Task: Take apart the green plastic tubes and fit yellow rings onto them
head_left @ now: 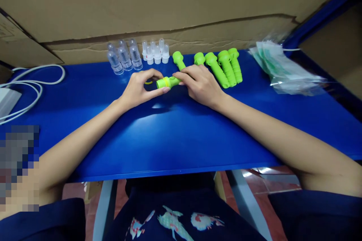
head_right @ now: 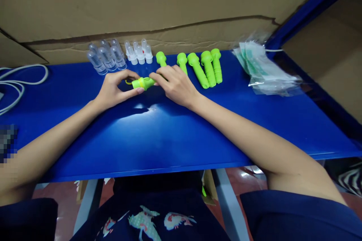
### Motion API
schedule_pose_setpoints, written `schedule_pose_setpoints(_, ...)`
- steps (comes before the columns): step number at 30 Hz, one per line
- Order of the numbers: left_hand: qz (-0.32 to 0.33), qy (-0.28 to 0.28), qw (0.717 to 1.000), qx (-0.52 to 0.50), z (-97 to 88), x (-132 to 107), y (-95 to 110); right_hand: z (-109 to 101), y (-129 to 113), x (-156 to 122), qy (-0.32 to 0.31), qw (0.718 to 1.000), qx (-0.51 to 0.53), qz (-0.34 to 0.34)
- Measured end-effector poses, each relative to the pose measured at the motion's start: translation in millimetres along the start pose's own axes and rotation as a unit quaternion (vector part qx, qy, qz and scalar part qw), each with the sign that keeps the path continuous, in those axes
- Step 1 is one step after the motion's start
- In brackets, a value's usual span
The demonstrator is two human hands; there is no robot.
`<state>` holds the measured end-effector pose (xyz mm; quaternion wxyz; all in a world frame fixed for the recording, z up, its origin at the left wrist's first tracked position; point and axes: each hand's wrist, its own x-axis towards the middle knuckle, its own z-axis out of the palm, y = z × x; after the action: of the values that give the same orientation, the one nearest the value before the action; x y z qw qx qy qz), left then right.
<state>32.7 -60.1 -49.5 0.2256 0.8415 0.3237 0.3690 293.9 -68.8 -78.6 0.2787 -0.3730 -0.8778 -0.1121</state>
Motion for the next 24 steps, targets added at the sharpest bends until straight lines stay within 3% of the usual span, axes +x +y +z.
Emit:
schedule_pose_setpoints(10, -0.026, -0.051, 0.974, -0.221, -1.1, 3.1, 1.1, -8.3, -4.8, 5.7, -0.015, 0.998, 0.049, -0.031)
schedule_pose_setpoints(17, -0.042, -0.095, 0.968, -0.23, -4.0, 5.6, 1.5, -7.4, -4.3, 4.7, -0.014, 0.996, 0.079, -0.038)
schedule_pose_setpoints(24, -0.065, -0.117, 0.934, -0.331, -8.8, 5.6, -5.2, -2.8, 1.7, 4.2, 0.01, 0.992, 0.104, -0.073)
